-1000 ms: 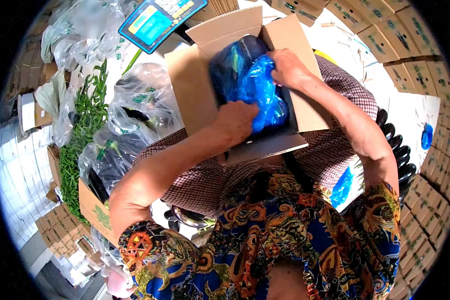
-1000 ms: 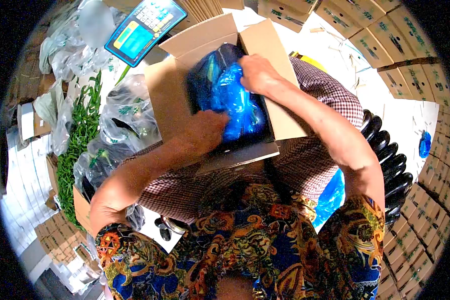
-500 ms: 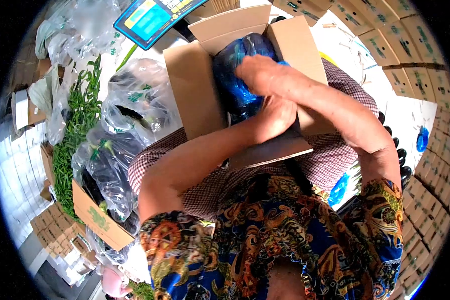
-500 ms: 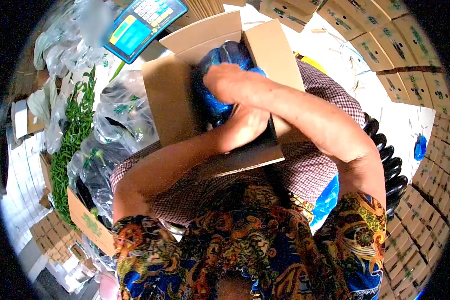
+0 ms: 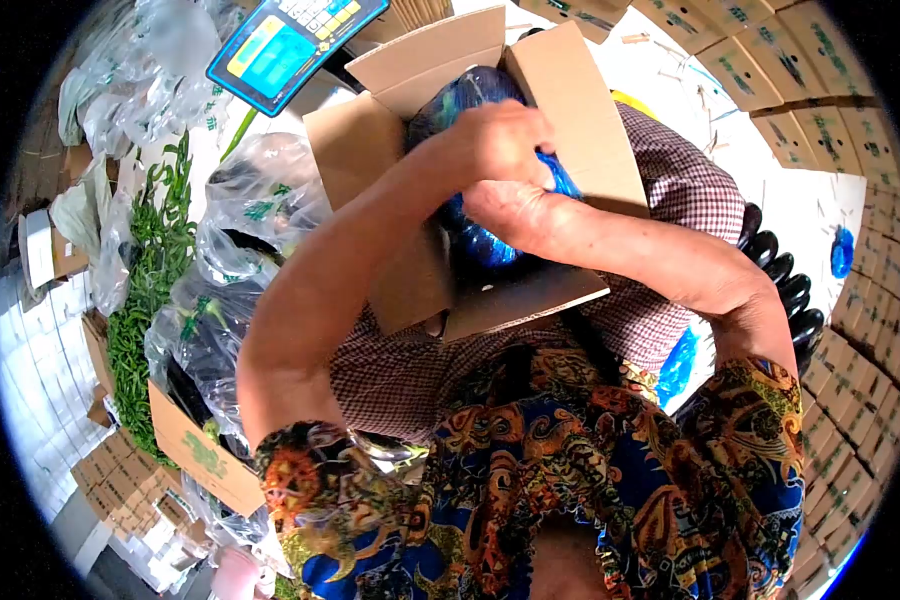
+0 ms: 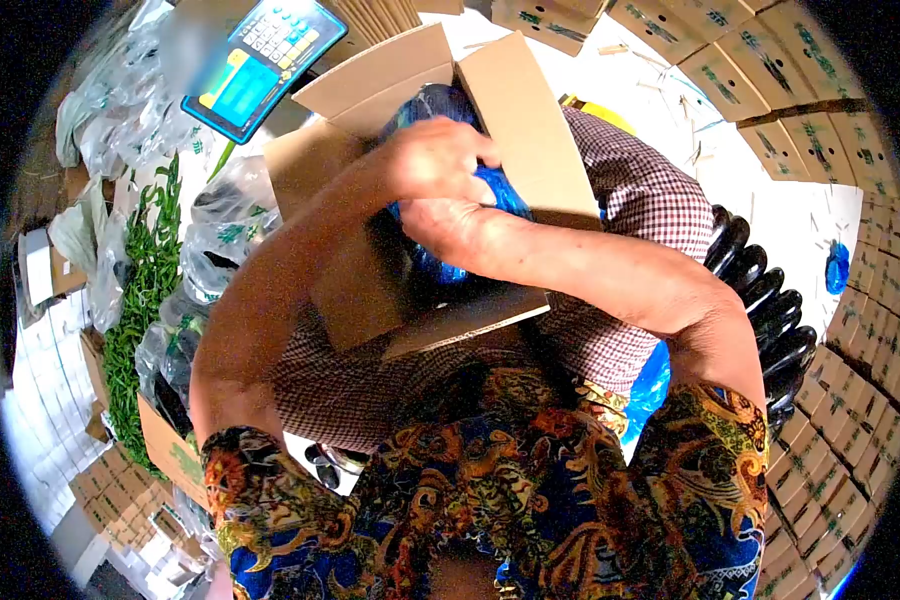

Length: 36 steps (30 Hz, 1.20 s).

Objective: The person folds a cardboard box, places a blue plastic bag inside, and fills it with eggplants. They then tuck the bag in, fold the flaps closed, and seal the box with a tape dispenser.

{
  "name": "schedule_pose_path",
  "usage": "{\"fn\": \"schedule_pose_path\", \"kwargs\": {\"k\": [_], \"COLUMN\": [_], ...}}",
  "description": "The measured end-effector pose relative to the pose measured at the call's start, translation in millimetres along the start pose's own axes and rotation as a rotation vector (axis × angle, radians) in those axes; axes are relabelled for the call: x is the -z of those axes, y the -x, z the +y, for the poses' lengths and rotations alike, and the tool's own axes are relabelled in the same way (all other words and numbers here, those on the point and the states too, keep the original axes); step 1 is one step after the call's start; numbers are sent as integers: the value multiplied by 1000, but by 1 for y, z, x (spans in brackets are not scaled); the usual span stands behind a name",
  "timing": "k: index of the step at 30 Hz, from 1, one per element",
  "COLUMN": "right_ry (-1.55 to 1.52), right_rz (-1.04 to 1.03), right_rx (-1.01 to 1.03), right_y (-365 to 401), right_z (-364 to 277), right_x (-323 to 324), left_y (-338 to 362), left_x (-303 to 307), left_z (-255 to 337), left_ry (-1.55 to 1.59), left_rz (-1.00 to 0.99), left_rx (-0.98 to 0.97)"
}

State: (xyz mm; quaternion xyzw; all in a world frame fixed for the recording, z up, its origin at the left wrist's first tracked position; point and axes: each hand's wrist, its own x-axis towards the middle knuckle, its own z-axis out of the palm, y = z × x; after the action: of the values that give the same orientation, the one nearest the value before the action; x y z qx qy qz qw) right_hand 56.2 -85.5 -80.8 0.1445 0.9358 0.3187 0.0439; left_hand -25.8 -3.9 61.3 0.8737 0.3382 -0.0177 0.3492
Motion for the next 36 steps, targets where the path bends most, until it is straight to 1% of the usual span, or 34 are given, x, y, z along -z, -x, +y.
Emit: {"fn": "schedule_pose_path", "kwargs": {"k": [1,2,4,6,7,9,10,11,12,13,15,16,19,20,21,23,26,27,28,29,30,31,32,33,34,35,36], "right_ry": [-11,-23,-234,-442,-613,-789,-787,-770,-729,-688,-742,-887,-854,-897,-958,-984,-985,-1001,-1100,-1201,-1177,-1170,-1164,-1156,-1142,-1053,-933], "right_rz": [-3,-5,-207,-159,-169,-140,-72,-82,-33,15,-79,-202,-134,-107,-129,-168,-150,-127,-117,-107,52,76,98,121,76,-48,-116], "right_rx": [15,30,-4,-194,-179,-313,-348,-356,-385,-414,-536,-654,-716,-723,-668,-704,-730,-774,-800,-821,-818,-802,-787,-773,-624,-536,-499], "right_y": [1,1,12,25,31,48,57,62,62,60,51,42,17,10,5,-4,-2,0,3,7,13,17,23,28,34,39,39], "right_z": [-5,-9,36,60,69,69,75,84,95,104,122,138,139,134,135,132,140,144,150,156,159,160,158,158,149,136,124], "right_x": [-6,-11,59,105,114,109,102,95,93,90,66,67,41,33,31,27,29,27,25,23,33,46,61,70,66,66,76], "left_y": [-3,-14,-22,-19,-20,8,14,25,35,41,51,54,61,66,68,71,69,66,62,58,54,49,45,41,37,34,31], "left_x": [5,-2,-3,7,-2,-20,-19,-21,-23,-32,-55,-54,-49,-47,-47,-50,-61,-60,-58,-58,-57,-54,-56,-54,-50,-48,-49], "left_z": [16,20,22,23,6,-59,-54,-47,-39,-38,-36,-25,2,9,11,12,-4,-10,-15,-20,-25,-31,-37,-43,-49,-53,-56], "left_ry": [11,64,-44,-362,-444,-381,-387,-392,-399,-382,-347,-448,-481,-450,-480,-537,-531,-536,-492,-475,-460,-448,-369,-340,-313,-286,-263], "left_rz": [-133,-213,-261,-196,-45,399,384,368,352,395,481,485,513,520,547,597,555,543,544,590,640,693,726,681,635,585,610], "left_rx": [61,160,207,105,199,-146,-86,-26,35,-20,-137,-144,-203,-183,-194,-215,-221,-229,-191,-194,-190,-185,-142,-87,-36,12,8]}}
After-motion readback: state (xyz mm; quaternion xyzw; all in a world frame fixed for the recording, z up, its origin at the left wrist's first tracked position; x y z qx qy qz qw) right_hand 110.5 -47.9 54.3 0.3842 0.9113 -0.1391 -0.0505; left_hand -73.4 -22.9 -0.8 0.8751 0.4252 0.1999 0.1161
